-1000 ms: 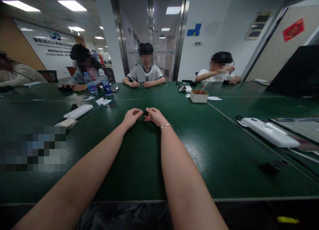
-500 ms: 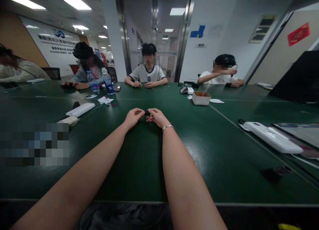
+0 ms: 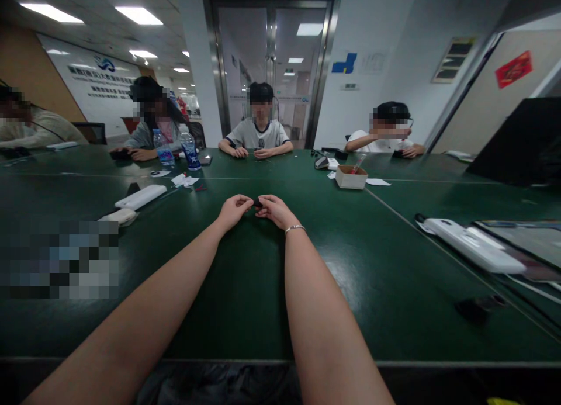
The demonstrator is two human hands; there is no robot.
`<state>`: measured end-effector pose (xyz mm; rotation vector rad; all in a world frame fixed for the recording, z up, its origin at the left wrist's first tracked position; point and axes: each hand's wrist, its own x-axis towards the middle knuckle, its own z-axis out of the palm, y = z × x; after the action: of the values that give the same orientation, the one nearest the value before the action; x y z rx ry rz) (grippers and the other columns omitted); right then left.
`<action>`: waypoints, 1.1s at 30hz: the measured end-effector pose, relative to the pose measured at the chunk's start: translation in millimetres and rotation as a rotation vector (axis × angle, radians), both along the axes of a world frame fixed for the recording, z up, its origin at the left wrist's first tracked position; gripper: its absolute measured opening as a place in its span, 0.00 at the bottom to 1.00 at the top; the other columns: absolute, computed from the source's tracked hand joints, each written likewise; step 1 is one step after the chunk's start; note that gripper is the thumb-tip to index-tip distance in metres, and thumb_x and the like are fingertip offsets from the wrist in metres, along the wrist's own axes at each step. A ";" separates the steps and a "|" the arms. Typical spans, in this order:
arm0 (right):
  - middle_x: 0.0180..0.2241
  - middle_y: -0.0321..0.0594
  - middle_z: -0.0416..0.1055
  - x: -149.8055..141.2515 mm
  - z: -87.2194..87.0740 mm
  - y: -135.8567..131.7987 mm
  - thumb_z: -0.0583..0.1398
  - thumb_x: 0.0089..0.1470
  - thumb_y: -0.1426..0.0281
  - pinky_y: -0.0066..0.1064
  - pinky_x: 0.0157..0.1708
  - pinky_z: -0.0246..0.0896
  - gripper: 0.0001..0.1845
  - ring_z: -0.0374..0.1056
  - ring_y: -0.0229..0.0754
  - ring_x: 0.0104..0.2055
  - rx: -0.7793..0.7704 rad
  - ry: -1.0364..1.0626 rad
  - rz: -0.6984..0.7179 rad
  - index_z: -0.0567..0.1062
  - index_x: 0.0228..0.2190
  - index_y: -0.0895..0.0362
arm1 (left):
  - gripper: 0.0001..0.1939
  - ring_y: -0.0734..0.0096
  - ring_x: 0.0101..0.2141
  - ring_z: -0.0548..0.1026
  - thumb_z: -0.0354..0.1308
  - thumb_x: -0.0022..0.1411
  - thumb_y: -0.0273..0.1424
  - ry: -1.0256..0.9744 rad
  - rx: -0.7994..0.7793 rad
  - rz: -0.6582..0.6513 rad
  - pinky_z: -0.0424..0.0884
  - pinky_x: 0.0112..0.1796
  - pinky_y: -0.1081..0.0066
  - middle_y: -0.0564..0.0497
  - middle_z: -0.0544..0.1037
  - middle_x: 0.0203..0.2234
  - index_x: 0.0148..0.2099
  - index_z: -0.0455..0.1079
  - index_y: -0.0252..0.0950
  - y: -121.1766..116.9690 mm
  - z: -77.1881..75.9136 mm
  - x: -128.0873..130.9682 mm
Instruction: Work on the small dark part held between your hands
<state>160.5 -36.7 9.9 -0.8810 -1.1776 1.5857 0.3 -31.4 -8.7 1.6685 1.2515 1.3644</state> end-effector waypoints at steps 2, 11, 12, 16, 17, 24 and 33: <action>0.17 0.32 0.65 -0.7 -0.4 0.9 0.55 0.59 0.72 0.31 0.29 0.71 0.04 0.64 0.32 0.18 0.007 -0.016 -0.004 0.68 0.32 0.59 | 0.11 0.68 0.31 0.74 0.60 0.52 0.36 0.009 0.001 0.004 0.69 0.37 0.67 0.47 0.77 0.28 0.35 0.72 0.34 -0.2 0.1 0.2; 0.22 0.31 0.68 2.3 -0.2 -0.6 0.56 0.54 0.82 0.32 0.33 0.72 0.11 0.65 0.30 0.18 0.020 0.006 0.027 0.68 0.38 0.59 | 0.11 0.69 0.30 0.74 0.60 0.52 0.36 0.010 0.002 -0.016 0.69 0.36 0.68 0.48 0.77 0.27 0.35 0.73 0.34 1.8 -2.8 -1.0; 0.22 0.31 0.68 2.0 -0.1 -0.4 0.56 0.55 0.81 0.32 0.33 0.71 0.09 0.65 0.30 0.18 0.016 0.001 0.031 0.68 0.38 0.59 | 0.11 0.69 0.30 0.74 0.59 0.52 0.36 0.011 0.006 -0.013 0.69 0.36 0.68 0.48 0.77 0.27 0.35 0.73 0.34 1.6 -2.5 -1.0; 0.17 0.31 0.64 0.5 -1.8 2.1 0.56 0.58 0.73 0.30 0.30 0.71 0.03 0.62 0.30 0.17 0.023 -0.029 0.028 0.69 0.33 0.60 | 0.11 0.69 0.30 0.74 0.59 0.52 0.36 0.011 0.012 -0.008 0.69 0.36 0.68 0.48 0.77 0.27 0.35 0.72 0.34 -1.1 -0.2 -0.2; 0.17 0.30 0.63 0.7 -2.6 2.8 0.56 0.58 0.72 0.30 0.29 0.70 0.04 0.61 0.30 0.17 0.029 -0.029 0.028 0.69 0.32 0.60 | 0.11 0.69 0.30 0.74 0.59 0.52 0.36 0.010 0.009 -0.010 0.69 0.36 0.68 0.48 0.77 0.27 0.35 0.72 0.34 -1.7 0.3 0.0; 0.22 0.29 0.67 5.6 -6.8 2.5 0.59 0.50 0.81 0.34 0.36 0.71 0.12 0.65 0.30 0.19 0.074 0.020 0.048 0.70 0.38 0.57 | 0.10 0.70 0.30 0.74 0.59 0.52 0.35 -0.004 -0.011 -0.020 0.69 0.36 0.68 0.49 0.76 0.26 0.34 0.72 0.34 0.1 -0.8 -0.3; 0.19 0.31 0.66 1.3 -4.4 3.9 0.57 0.57 0.74 0.32 0.30 0.71 0.01 0.62 0.30 0.16 0.038 -0.035 0.022 0.69 0.33 0.59 | 0.11 0.68 0.30 0.74 0.60 0.51 0.36 -0.008 -0.007 -0.008 0.69 0.37 0.66 0.48 0.76 0.27 0.34 0.72 0.34 0.7 -1.3 0.8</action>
<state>161.8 -32.8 5.5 -0.8774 -1.2419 1.5660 1.0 -30.7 -10.0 1.6605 1.2428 1.3595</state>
